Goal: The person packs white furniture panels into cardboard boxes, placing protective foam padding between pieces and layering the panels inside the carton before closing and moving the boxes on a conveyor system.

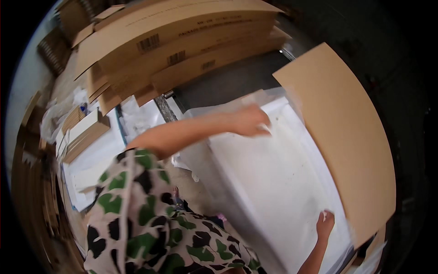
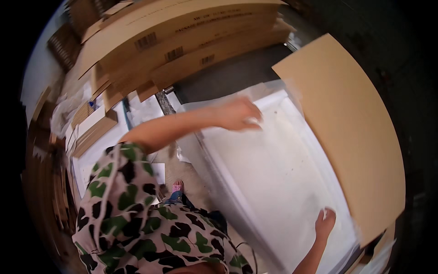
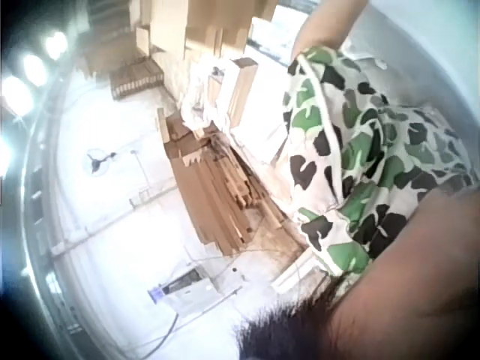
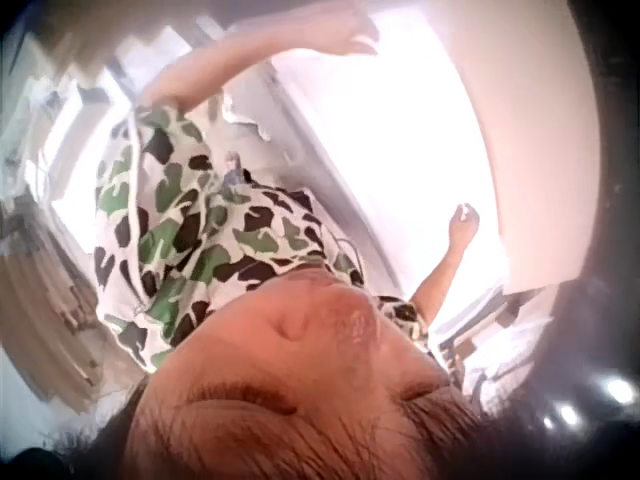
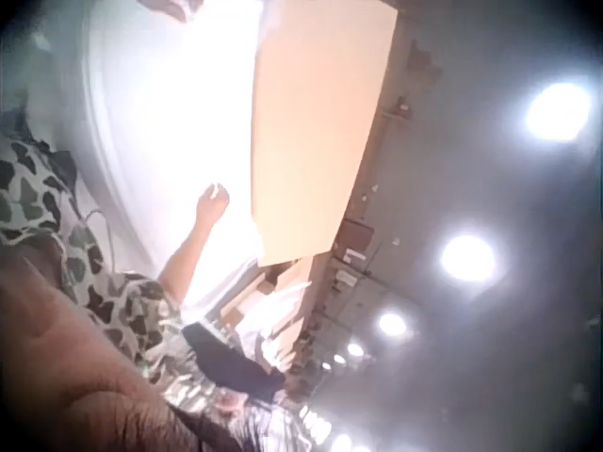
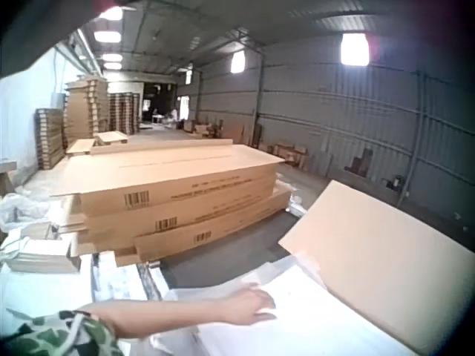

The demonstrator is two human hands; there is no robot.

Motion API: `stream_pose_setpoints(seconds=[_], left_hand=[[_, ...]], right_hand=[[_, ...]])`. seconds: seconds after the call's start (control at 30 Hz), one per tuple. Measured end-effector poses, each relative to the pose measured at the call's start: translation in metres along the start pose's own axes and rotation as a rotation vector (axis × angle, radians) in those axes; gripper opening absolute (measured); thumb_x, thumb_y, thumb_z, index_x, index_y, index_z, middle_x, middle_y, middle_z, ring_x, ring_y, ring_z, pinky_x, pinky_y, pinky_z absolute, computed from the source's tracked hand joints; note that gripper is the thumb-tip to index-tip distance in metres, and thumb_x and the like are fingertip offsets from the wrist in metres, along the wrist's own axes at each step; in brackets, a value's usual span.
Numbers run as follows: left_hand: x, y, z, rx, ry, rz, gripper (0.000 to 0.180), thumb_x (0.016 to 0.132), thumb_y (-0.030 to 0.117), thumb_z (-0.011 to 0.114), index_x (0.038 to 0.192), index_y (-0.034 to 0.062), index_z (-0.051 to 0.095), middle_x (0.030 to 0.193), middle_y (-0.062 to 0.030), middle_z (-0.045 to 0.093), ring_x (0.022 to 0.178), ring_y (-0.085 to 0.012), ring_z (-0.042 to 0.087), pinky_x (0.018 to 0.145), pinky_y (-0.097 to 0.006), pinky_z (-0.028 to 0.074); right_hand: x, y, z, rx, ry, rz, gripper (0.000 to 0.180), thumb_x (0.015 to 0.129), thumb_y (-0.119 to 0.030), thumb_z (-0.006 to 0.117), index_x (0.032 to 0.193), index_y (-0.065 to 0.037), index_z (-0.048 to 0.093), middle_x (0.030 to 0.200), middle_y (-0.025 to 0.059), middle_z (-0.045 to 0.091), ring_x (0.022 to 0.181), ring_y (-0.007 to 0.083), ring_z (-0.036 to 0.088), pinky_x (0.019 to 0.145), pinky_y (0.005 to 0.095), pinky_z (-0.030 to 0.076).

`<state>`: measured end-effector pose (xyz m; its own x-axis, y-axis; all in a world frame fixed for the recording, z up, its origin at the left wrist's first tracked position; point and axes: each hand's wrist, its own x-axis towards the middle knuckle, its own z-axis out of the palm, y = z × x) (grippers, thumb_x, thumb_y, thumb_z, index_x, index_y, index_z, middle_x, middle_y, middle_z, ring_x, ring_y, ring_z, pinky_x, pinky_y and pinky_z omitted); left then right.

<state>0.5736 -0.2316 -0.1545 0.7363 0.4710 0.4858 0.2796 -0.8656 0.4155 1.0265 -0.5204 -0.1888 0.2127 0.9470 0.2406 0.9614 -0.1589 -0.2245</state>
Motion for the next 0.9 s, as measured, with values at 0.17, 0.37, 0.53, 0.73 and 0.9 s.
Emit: stream_pose_setpoints(seconds=[0.17,0.37,0.53,0.73,0.9], left_hand=[[-0.177,-0.003,-0.173,0.517,0.523,-0.261,0.015,0.075,0.014,0.068,0.089,0.0082,0.063,0.104,-0.0090,0.062,0.108,-0.0261,0.054,0.096,-0.044,0.036],[-0.339,0.017,-0.254,0.763,0.817,-0.440,0.020,0.071,0.006,0.070,0.089,0.0041,0.062,0.103,-0.0126,0.061,0.102,-0.0302,0.056,0.089,-0.041,0.040],[-0.431,0.018,-0.248,0.662,0.834,-0.791,0.050,0.066,0.013,0.075,0.111,0.0034,0.055,0.125,-0.0173,0.046,0.114,-0.0344,0.045,0.094,-0.041,0.037],[-0.420,-0.002,-0.252,0.667,0.826,-0.769,0.053,0.064,0.032,0.077,0.104,0.0035,0.056,0.135,-0.0233,0.035,0.125,-0.0444,0.030,0.099,-0.049,0.031],[-0.433,-0.040,-0.267,0.860,0.818,-0.440,0.019,0.059,0.008,0.059,0.078,0.0051,0.060,0.097,-0.0154,0.056,0.106,-0.0364,0.053,0.068,-0.040,0.048]], right_hand=[[0.029,-0.198,-0.015,0.285,-0.002,0.126,0.017,0.084,-0.007,0.058,0.098,0.002,0.058,0.095,0.0130,0.059,0.078,0.0194,0.056,0.066,0.0283,0.047],[0.073,-0.422,0.030,0.615,0.077,-0.237,0.027,0.088,-0.010,0.055,0.113,-0.001,0.054,0.109,0.0095,0.057,0.089,0.0157,0.055,0.072,0.0251,0.046],[0.132,-0.588,0.138,1.185,-0.289,-0.037,0.043,0.092,-0.026,0.051,0.128,-0.004,0.043,0.118,0.0102,0.052,0.101,0.0179,0.054,0.083,0.0267,0.044],[0.246,-0.610,0.260,1.501,-0.467,0.491,0.084,0.079,-0.060,0.055,0.143,-0.019,0.019,0.142,0.0181,0.022,0.122,0.0336,0.036,0.097,0.0477,0.034],[0.304,-0.642,0.315,1.721,-0.519,0.461,0.075,0.080,-0.068,0.042,0.137,-0.019,0.031,0.138,0.0059,0.034,0.124,0.0269,0.034,0.099,0.0442,0.032]])
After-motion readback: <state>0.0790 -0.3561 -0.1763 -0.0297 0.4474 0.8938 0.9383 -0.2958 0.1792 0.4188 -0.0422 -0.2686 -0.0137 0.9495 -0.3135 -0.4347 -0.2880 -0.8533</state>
